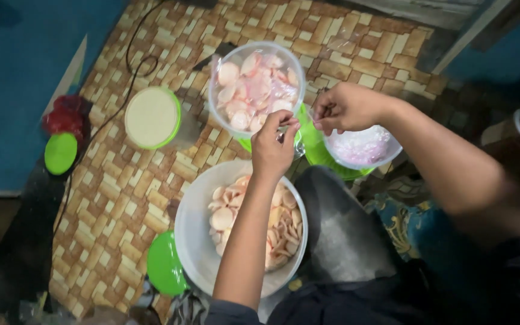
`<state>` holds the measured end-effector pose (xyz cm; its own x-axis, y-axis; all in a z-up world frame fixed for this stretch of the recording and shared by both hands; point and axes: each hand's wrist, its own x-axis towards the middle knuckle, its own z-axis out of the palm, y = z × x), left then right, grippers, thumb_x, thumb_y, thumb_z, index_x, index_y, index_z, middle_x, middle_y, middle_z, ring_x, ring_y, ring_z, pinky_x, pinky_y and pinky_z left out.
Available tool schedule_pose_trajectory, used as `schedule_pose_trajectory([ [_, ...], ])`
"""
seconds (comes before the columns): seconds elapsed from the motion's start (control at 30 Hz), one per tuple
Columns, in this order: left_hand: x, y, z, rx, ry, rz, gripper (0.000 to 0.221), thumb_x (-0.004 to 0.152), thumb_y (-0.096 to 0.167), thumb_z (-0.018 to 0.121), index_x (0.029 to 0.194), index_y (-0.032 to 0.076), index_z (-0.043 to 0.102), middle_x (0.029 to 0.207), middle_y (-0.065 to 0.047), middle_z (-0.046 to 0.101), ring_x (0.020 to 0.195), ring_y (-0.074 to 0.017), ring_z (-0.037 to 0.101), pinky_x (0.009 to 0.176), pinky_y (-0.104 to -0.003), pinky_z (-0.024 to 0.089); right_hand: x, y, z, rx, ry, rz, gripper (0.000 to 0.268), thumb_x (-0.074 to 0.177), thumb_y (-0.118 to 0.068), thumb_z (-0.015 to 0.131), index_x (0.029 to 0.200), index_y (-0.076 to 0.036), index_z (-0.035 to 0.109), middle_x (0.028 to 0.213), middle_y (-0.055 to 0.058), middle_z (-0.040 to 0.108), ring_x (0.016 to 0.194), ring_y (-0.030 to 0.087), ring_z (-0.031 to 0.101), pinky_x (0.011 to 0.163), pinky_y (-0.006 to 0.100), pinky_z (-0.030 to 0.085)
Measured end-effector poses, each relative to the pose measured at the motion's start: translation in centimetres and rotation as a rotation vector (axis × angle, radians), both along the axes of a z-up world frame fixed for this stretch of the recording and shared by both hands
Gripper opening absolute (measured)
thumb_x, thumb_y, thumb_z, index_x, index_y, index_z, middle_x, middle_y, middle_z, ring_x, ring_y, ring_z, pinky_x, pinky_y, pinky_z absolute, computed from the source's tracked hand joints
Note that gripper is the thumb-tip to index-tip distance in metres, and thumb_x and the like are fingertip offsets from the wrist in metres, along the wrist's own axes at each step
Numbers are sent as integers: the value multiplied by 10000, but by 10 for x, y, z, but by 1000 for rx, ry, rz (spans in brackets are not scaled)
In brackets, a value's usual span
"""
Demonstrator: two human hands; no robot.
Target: Packaging thin food items, likely crackers, from large plastic containers into smaller individual plastic bags while sitting on the floor.
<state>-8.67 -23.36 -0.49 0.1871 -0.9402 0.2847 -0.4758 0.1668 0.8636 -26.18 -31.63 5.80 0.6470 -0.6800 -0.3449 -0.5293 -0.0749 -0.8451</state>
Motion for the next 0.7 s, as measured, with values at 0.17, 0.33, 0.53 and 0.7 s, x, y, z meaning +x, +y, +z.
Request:
schedule_pose_trajectory([
  [0.17, 42, 57, 17, -309, -413, 129, 222, 806, 160, 675, 983, 91, 560, 971, -64, 515, 949, -273, 536, 832, -377, 480, 28, 21, -27, -357, -61, 90, 126, 724, -218, 703, 772, -115, 651, 601, 27, 649, 634, 178, 643, 648, 315, 493],
  [0.33, 65, 137, 28, -45, -206, 130, 123, 749, 161, 722, 816, 119, 628, 696, -39, 608, 678, -239, 648, 593, -303, 549, 80, 79, -22, -367, -199, 207, 99, 719, -180, 690, 767, -102, 650, 613, 52, 644, 593, 189, 631, 605, 311, 513],
  [0.53, 83, 187, 12, 66, 336, 257, 229, 771, 169, 727, 938, 42, 635, 759, -149, 653, 724, -222, 660, 650, -366, 560, 147, 131, -55, -425, -185, 414, 148, 705, -289, 728, 737, -189, 623, 652, 6, 645, 663, 237, 654, 589, 350, 504],
  [0.7, 102, 209, 2, 134, 169, 373, 87, 839, 139, 613, 821, 75, 668, 641, -135, 649, 649, -242, 661, 547, -371, 514, 177, 152, -39, -349, -118, 509, 138, 624, -208, 758, 708, -163, 659, 648, 52, 666, 679, 276, 667, 625, 366, 521],
])
